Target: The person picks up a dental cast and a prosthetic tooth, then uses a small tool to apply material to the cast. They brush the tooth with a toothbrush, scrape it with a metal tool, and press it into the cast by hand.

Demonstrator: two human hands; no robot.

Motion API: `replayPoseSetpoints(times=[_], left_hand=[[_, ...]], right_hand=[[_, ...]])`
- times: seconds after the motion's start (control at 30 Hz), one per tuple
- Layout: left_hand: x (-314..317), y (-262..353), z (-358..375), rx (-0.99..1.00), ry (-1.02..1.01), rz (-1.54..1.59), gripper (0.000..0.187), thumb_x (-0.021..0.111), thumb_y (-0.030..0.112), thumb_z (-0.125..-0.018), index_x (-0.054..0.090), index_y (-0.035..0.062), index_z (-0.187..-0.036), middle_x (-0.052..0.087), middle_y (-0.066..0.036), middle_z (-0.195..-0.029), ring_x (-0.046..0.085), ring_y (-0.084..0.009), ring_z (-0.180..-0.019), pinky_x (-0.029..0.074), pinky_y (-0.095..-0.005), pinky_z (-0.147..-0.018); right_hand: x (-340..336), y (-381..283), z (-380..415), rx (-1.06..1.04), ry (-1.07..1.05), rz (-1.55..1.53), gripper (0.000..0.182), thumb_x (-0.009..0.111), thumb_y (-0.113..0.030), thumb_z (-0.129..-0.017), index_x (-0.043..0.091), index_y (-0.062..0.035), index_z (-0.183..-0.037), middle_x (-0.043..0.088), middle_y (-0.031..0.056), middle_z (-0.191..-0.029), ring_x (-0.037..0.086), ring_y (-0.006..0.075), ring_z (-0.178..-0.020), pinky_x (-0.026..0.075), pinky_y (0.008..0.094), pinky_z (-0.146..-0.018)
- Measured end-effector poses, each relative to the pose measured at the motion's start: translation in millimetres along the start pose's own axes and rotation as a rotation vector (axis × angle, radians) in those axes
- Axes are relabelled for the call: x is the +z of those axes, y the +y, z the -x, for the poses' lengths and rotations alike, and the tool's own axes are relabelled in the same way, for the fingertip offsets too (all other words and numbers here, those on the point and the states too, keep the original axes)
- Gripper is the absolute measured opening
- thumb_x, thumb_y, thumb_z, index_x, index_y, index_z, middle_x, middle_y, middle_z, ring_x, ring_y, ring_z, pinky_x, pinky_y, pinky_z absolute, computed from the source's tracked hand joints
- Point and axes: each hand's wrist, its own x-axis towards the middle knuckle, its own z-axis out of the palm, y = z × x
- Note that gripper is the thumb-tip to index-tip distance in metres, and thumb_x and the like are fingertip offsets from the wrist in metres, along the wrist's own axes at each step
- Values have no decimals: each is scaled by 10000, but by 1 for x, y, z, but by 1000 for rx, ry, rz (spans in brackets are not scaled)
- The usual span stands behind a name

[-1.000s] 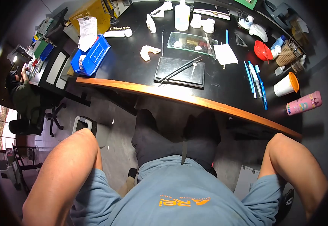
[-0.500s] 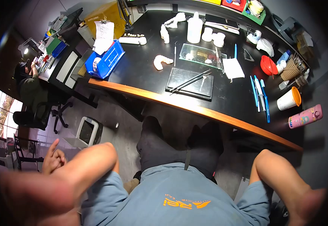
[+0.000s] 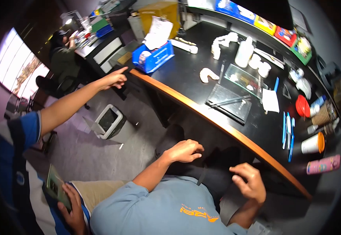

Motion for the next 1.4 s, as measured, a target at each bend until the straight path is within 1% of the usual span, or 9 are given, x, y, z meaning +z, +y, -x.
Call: replayPoseSetpoints(times=[0.2, 0.37, 0.47, 0.53, 0.63, 0.87, 1.23, 1.37, 1.4], left_hand=[[-66, -56, 0, -167, 957, 97, 127, 779, 94, -899, 719, 24, -813, 613, 48, -663, 510, -9, -629, 432, -217, -568], [-132, -79, -12, 28, 1250, -113, 87, 804, 100, -879, 722, 71, -881, 712, -11, -909, 629, -103, -772, 467, -266, -678], [-178, -90, -25, -6, 1315, -416, 515, 893, 189, -783, 665, 45, -1222, 673, -95, -1179, 616, -253, -1081, 477, -377, -856], [-213, -102, -38, 49, 1301, -522, 1017, 938, 303, -750, 370, -16, -1530, 482, -240, -1475, 454, -392, -1360, 345, -508, -1144], [-255, -118, -58, -187, 1241, -540, 1389, 987, 394, -664, 80, -62, -1613, 281, -360, -1587, 314, -466, -1479, 239, -536, -1243], [-292, -176, -83, -62, 1256, -310, 860, 1003, 278, -618, 589, 3, -1320, 678, -203, -1224, 668, -349, -1137, 532, -454, -1004], [-260, -73, -102, 229, 1276, 68, 687, 969, 153, -699, 595, -31, -1245, 661, -154, -1180, 670, -271, -1054, 536, -385, -971], [-284, -94, -95, -57, 1429, -396, 851, 991, 309, -652, 545, 0, -1307, 615, -181, -1225, 607, -337, -1139, 473, -468, -1030], [-287, -81, -95, -60, 1431, -216, 894, 986, 344, -639, 530, -20, -1316, 613, -213, -1235, 583, -375, -1187, 430, -490, -1083]], right_hand=[[16, 31, 39, 250, 84, -177, 270, 700, -26, -870, 747, 31, -1130, 739, 154, -1020, 708, 219, -890, 552, 312, -796], [5, 24, 34, 260, 270, -143, 247, 682, 10, -877, 740, 43, -1115, 729, 152, -1002, 684, 206, -856, 536, 300, -790], [4, 11, 28, 263, 367, -155, 230, 699, -13, -891, 738, 39, -1112, 728, 149, -1000, 687, 204, -880, 538, 303, -800], [4, 7, 27, 224, 382, -166, 204, 713, -54, -915, 742, 44, -1091, 731, 151, -1003, 698, 217, -911, 541, 307, -830], [3, 11, 29, 179, 416, -200, 188, 720, -94, -938, 751, 46, -1059, 735, 152, -998, 703, 232, -924, 542, 311, -842], [-7, 17, 38, 140, 511, -128, 135, 726, -37, -903, 765, 21, -1019, 749, 139, -940, 718, 232, -869, 556, 321, -802], [-31, 7, 28, 70, 487, -87, 147, 733, -11, -881, 771, 15, -1020, 752, 138, -943, 730, 245, -874, 559, 324, -799], [-27, 3, 21, 107, 514, -75, 124, 724, -18, -880, 763, 33, -986, 735, 142, -912, 711, 237, -847, 541, 316, -788], [-28, -1, 21, 134, 507, -72, 111, 720, -15, -883, 758, 37, -973, 733, 145, -912, 706, 234, -855, 537, 314, -797]])
